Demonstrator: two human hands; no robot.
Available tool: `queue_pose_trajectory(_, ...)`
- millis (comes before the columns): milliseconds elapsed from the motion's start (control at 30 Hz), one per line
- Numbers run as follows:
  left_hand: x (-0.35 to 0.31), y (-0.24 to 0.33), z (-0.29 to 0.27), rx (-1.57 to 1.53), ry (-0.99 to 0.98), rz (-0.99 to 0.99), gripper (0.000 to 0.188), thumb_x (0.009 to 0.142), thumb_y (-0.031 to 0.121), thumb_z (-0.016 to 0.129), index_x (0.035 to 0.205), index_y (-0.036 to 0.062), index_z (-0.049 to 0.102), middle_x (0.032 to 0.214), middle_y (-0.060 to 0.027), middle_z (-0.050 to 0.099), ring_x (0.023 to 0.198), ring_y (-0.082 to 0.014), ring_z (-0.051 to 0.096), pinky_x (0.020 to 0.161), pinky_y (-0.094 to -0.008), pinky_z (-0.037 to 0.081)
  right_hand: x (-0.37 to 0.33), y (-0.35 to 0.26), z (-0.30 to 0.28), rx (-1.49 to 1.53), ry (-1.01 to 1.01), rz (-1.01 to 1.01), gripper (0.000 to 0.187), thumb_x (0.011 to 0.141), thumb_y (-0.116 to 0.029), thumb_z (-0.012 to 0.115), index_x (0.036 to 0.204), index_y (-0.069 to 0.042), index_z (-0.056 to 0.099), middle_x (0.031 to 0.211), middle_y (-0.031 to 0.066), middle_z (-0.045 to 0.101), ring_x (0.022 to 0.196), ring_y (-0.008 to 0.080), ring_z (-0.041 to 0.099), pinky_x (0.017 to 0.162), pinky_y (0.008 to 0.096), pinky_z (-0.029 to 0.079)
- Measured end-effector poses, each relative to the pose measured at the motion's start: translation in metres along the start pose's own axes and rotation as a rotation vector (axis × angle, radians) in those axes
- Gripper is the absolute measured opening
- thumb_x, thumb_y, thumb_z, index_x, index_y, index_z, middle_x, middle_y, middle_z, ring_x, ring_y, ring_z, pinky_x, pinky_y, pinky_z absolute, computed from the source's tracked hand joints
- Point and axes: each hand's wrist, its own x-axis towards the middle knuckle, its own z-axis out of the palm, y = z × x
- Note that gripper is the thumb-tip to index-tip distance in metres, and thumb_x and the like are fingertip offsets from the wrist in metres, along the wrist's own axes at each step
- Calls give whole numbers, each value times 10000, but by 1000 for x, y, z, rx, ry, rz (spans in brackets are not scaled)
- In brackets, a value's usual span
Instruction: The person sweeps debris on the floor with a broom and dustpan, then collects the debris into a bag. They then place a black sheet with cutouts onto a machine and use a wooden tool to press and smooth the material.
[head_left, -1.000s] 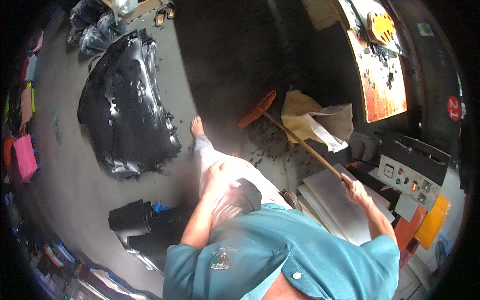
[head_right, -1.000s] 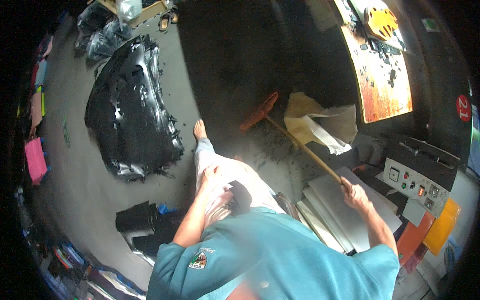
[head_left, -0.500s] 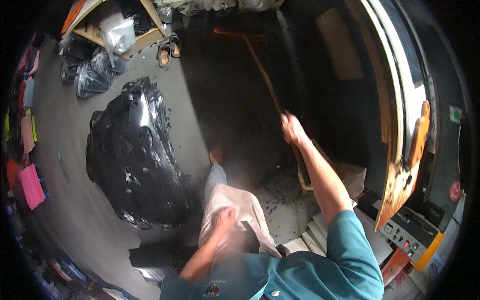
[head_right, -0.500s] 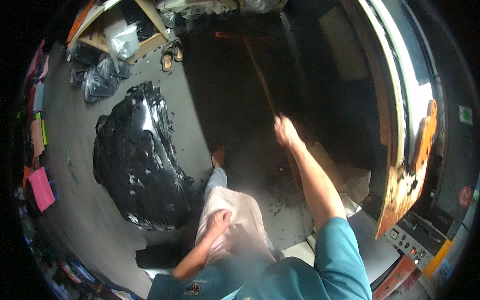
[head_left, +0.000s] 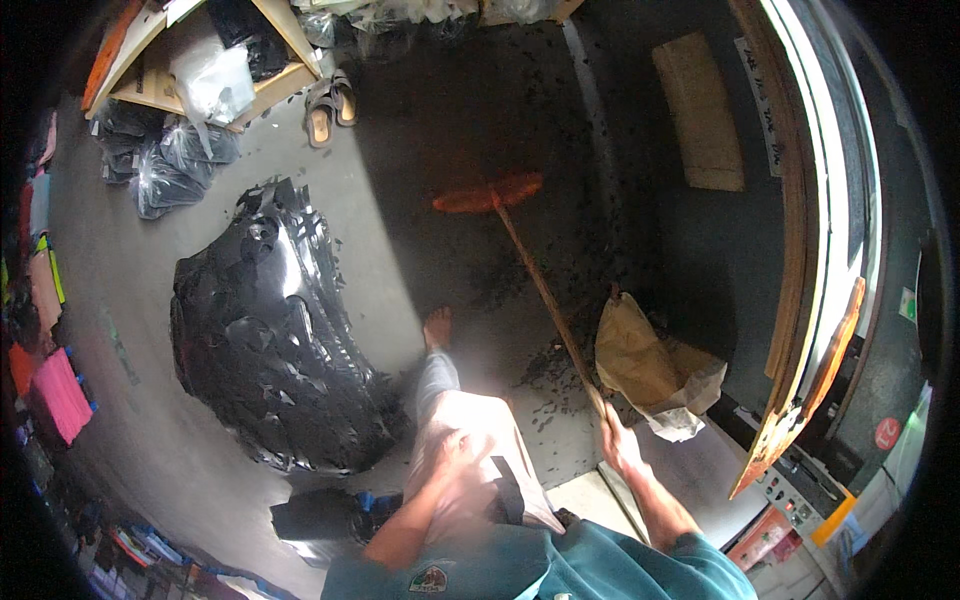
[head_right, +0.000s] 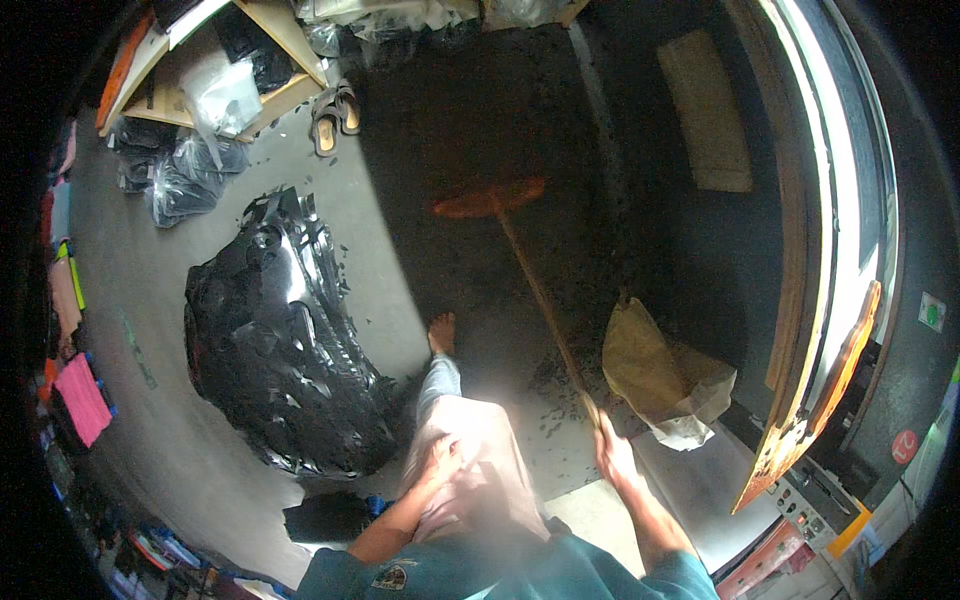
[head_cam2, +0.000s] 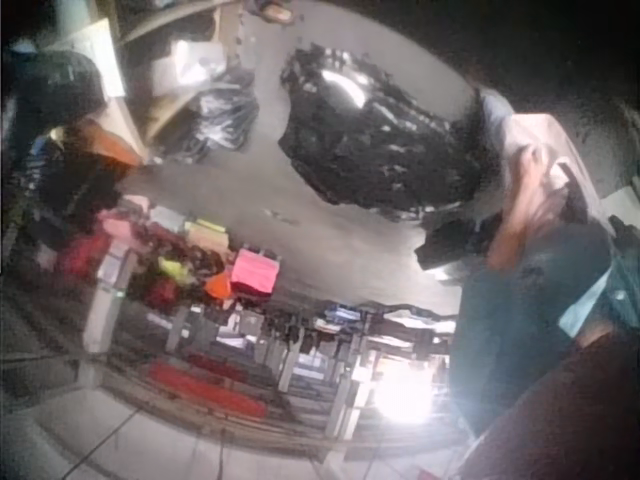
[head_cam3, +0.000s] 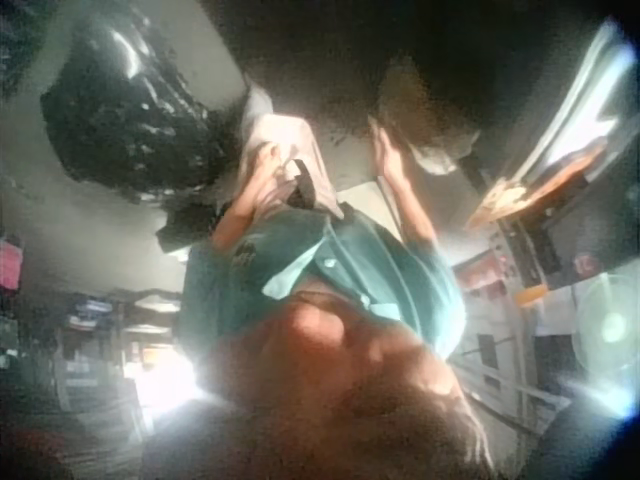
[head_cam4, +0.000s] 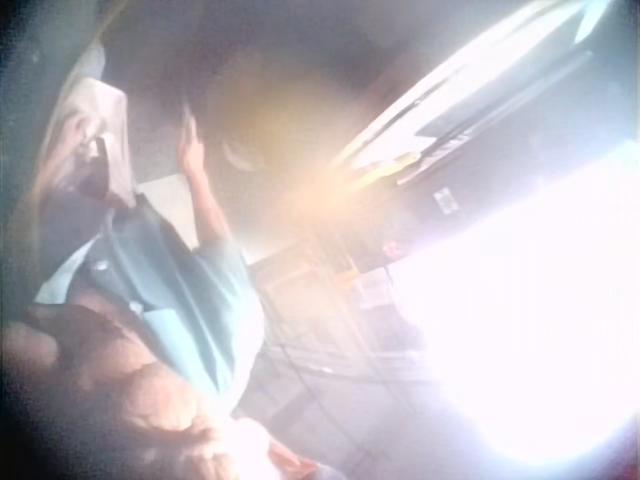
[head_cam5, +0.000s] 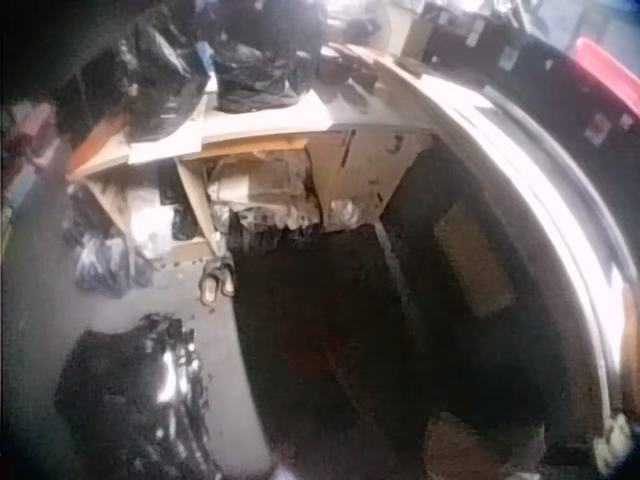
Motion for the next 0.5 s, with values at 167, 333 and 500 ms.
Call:
queue_pose_trajectory(167, 17, -11, 5, 63, -61, -16, 274, 933, 218, 673, 1167, 89, 737, 1035, -206, 753, 937, -355, 732, 823, -455, 568, -40, -9, -33, 76, -76, 9, 536, 1108, -217, 537, 1631, -185, 427, 690, 213, 639, 549, 306, 645, 578, 432, 524)
queue_pose_trajectory(333, 16, -25, 18, 89, -20, -58, 269, 928, 206, 681, 1163, 88, 738, 1006, -198, 754, 915, -345, 735, 806, -449, 569, 161, -122, -15, 96, 93, -292, 577, 1114, -225, 531, 1656, -215, 333, 657, 244, 614, 528, 372, 635, 503, 484, 494)
queue_pose_trajectory(500, 13, -36, 14, 34, -9, -26, 257, 944, 214, 682, 1152, 73, 738, 936, -191, 747, 859, -304, 745, 762, -426, 575, 266, -165, 11, -415, 41, -540, 466, 1135, -251, 455, 1546, -34, 431, 897, 296, 688, 899, 363, 717, 889, 477, 556)
